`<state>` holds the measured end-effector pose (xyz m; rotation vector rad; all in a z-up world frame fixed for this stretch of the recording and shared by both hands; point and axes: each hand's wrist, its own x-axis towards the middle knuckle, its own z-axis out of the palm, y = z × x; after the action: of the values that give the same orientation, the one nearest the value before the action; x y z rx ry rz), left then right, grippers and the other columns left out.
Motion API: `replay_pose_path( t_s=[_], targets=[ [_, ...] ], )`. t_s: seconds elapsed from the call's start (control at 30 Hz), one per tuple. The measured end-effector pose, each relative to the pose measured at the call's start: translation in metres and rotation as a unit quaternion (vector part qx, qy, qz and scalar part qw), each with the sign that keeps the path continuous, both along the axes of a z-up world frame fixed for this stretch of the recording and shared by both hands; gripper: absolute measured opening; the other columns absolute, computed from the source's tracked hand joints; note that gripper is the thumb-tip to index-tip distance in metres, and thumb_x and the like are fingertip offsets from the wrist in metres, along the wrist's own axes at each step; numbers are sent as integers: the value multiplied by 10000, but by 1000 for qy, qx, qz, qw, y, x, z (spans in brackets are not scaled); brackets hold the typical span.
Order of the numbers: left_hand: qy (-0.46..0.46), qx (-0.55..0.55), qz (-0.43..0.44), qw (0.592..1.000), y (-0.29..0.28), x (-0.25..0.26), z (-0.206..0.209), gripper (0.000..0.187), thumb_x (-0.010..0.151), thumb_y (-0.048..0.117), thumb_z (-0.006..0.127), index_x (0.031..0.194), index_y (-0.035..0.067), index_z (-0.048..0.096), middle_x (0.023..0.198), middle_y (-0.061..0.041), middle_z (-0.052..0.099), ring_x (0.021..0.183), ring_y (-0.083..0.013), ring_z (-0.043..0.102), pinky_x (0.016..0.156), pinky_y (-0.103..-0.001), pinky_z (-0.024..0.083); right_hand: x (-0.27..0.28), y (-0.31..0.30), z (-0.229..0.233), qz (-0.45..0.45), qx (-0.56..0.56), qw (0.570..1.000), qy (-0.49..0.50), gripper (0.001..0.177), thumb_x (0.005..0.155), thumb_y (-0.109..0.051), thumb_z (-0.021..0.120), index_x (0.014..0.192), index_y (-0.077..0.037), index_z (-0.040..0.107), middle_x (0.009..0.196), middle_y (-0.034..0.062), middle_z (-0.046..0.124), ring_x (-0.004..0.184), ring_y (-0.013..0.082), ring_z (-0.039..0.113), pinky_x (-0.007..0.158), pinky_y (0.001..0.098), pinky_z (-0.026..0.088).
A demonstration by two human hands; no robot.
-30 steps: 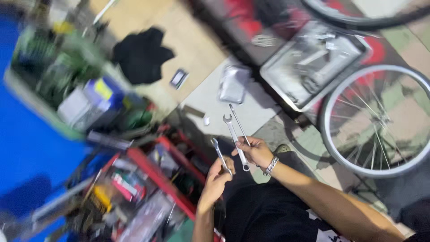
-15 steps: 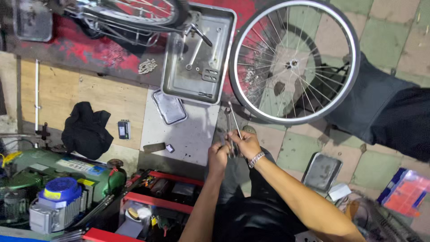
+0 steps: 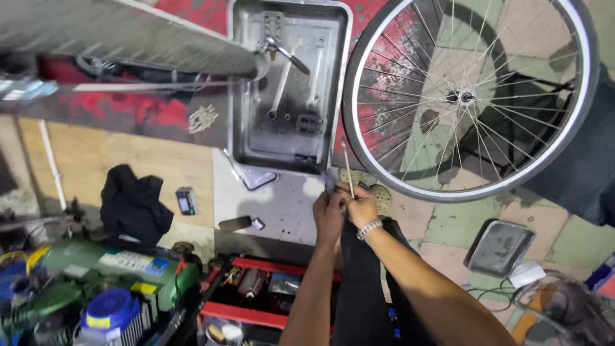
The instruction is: The person removes a bicycle wheel from a bike and places it on the floor. They use two wrenches to tighten the nuts on the wheel hub, rotating the wheel to access different sections. The person occasionally stands to retrieve tools from a nearby toolbox before resuming the tightening process.
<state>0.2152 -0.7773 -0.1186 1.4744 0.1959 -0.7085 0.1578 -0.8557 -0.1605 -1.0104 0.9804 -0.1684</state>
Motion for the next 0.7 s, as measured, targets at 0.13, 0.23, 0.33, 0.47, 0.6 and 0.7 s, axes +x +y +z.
replay_pose_path(
  t_s=[0.13,0.23,0.33,0.47,0.6,0.7],
  targets=[
    [-45,64,-30,997,-4,60,-68,127,961,190,698,934,66,687,831,9,668,753,-66,567,675,-249,466,79,-22,-59,-21,-160,987,-4,282,899,40,667,1164,-30,727,993,16,763,881,78,687,784,244,567],
    [-96,-49,-22,994,-17,109,-108,140,1019,146,716,1009,44,621,835,26,616,748,-42,529,632,-228,456,132,-46,-85,69,-241,965,75,222,919,-71,681,1136,-30,670,886,154,703,803,287,656,685,412,532],
    [-107,46,-24,993,-35,147,-121,195,1004,136,667,1163,26,687,798,25,621,705,-42,532,615,-215,431,178,-67,-111,79,-353,927,98,256,890,-160,696,1114,-39,666,945,213,711,899,407,690,773,483,546],
    [-113,106,-43,987,-52,159,-113,200,1018,133,648,1174,18,696,748,22,589,665,-49,517,591,-221,418,180,-82,-122,91,-288,949,92,325,884,-179,653,1191,-77,678,975,184,733,907,370,727,802,463,570],
    [-144,145,-48,978,-62,141,-79,176,1036,144,630,1137,11,688,779,33,594,695,-37,525,610,-208,424,145,-97,-81,123,-383,915,38,337,898,-135,660,1227,-62,679,1105,204,717,1010,389,686,876,450,555],
    [-127,64,-61,988,-73,105,-55,148,1022,149,664,1088,17,671,768,26,577,668,-54,482,583,-216,374,109,-116,-42,106,-300,947,49,294,976,-186,627,1249,-88,678,1082,139,744,942,303,688,853,387,567]
  ],
)
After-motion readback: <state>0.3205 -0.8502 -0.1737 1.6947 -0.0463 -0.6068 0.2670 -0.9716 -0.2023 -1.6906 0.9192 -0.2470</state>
